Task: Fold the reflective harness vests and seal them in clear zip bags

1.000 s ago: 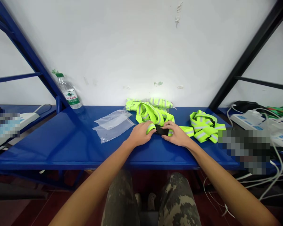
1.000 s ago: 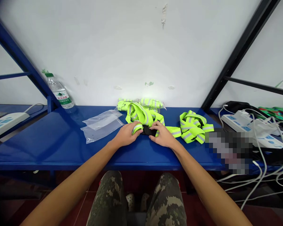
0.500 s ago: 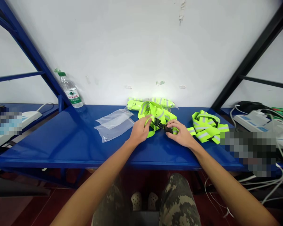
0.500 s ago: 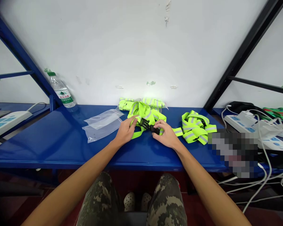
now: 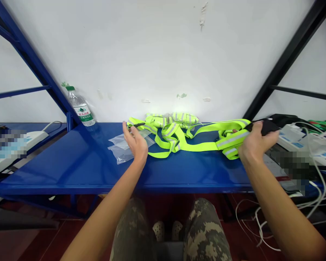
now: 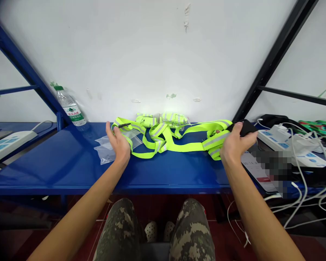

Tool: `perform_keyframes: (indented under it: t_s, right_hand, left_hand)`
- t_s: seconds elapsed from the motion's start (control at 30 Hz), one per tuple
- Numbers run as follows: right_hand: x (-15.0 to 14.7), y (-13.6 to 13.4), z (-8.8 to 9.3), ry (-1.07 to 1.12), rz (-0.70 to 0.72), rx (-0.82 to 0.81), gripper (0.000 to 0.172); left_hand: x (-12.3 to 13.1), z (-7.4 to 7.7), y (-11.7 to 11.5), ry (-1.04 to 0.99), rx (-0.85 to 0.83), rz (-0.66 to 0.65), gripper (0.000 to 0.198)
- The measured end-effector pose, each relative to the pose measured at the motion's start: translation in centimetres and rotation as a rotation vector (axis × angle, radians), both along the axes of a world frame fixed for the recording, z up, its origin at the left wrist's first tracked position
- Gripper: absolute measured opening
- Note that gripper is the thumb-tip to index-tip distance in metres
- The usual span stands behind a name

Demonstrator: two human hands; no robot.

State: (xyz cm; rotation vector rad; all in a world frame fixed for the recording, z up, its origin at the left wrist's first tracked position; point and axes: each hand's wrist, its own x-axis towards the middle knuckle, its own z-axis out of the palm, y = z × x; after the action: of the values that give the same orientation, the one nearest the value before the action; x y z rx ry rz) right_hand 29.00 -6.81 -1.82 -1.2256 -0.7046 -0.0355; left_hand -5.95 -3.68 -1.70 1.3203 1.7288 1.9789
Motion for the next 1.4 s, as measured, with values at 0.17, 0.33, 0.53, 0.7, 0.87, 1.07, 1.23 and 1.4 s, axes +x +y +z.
perform_keyframes:
  t_s: [0.17,0.33,0.53,0.7,0.87,1.07,1.23,1.4]
  right_hand:
    - [-0.7,-0.1,0.5,-0.109,-0.145,-0.03,0.033]
    - [-3.1,-0.8,1.6,-0.408,0.006,-0.381,0.041]
    - [-8.3,1.1,4.2,-0.992,0.509,-0.492,0.064]
    - [-12.4,4.4,3.9,-1.112,0.846,-0.553,0.053]
    - [-12.6,5.9,4.6,-1.016,0.76,-0.63,0.046]
    - [-10.7,6.0,6.5,-0.868,0.818,-0.533,0.032]
    - [-10.8,5.9,7.4,-0.824,0.784,-0.423,0.029]
    - [-10.7,5.3,8.6,-0.817,0.707,-0.397,0.026]
  left_hand:
    - [2.3,1.1,-2.0,0.602,-0.087,-0.016,0.055]
    - [3.9,3.2,-0.5,1.173,-0.474,-0.742,0.076]
    - [3.9,4.3,2.2,1.084,-0.387,-0.78,0.072]
    - [3.4,5.1,3.7,0.595,-0.212,-0.859,0.052]
    - [3.0,5.6,4.6,0.23,-0.116,-0.857,0.037]
    - [2.4,6.8,4.6,-0.093,-0.105,-0.719,0.028]
    - [3.1,6.5,3.2,0.351,-0.246,-0.97,0.062]
    - [4.0,6.0,3.9,0.475,-0.149,-0.837,0.056]
